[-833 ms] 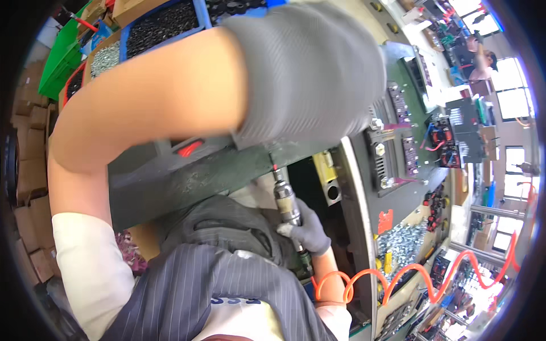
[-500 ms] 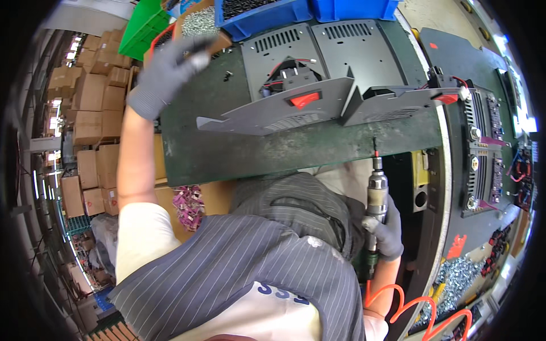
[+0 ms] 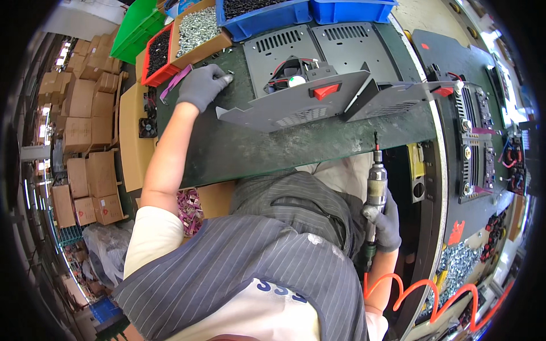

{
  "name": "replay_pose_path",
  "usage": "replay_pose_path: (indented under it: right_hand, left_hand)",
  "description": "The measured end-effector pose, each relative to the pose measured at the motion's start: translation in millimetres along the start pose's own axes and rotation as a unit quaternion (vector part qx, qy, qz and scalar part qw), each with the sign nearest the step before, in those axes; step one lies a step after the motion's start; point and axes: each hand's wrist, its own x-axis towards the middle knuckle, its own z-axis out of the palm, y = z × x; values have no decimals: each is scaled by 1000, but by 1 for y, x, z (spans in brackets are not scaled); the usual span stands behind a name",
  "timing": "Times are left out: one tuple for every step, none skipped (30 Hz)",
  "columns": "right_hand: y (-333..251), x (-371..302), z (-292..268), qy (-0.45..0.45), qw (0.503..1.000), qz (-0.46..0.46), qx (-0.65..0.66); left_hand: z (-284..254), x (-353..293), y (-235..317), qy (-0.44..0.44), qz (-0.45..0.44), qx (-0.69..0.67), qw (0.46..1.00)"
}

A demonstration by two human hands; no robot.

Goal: Assembling the metal chassis for an electronic device by attaching panels and fans using an air screwdriver.

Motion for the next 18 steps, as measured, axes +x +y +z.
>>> replay_pose_path:
  right_hand:
    - [1,0,-1,5,1000,-2,-1]
    - [3,1,-1,-1,1000,-2,4]
    - [6,1,-2,-8,1000,-3,9]
    - [8,2,-2,-2,1000,-10,16]
    - [8,2,-2,1,1000,-14,16]
    - [8,1,-2,-1,1000,-14,11]
    - [9,0,-3,-2,1000,-16,8]
    - [10,0,-4,0,1000,-15,14]
    - [10,-1,-4,2,1000,-22,18]
    - [11,-2,-4,7,1000,-24,15]
    - [12,-2,-4,6,1000,-25,13]
    - [10,-3,-4,3,1000,-26,4]
    - [7,-4,-3,8,999,-30,10]
    - [5,-6,0,9,1000,-26,11]
    - [4,-6,2,9,1000,-20,10]
    - [4,-6,1,8,1000,-24,9]
    - [3,-6,1,12,1000,-24,12]
    - [1,-7,3,-6,1000,-26,7]
  left_hand:
    - [-2,5,-2,-20,9,16,1000]
    - [-5,7,-2,-28,31,19,999]
    - [-7,7,0,-27,35,17,999]
    - [-10,7,4,-51,35,37,997]
    - [-13,7,8,-73,34,57,995]
    - [-12,6,7,-69,37,56,995]
    - [-9,6,3,-56,58,54,995]
    - [-7,5,-2,-42,77,53,995]
    - [-8,1,-10,-38,82,56,994]
    - [-6,-4,-17,-94,54,-114,988]
    - [-9,-14,-26,-148,18,-278,949]
    - [-10,-28,-33,-156,23,-340,927]
    - [-10,-45,-36,-166,27,-402,900]
    - [-10,-64,-29,-173,20,-438,882]
    - [-12,-84,-20,-181,10,-475,861]
    - [-14,-101,-8,-218,5,-475,852]
    - [-12,-115,4,-255,-3,-475,842]
    - [-4,-126,12,-299,15,-485,822]
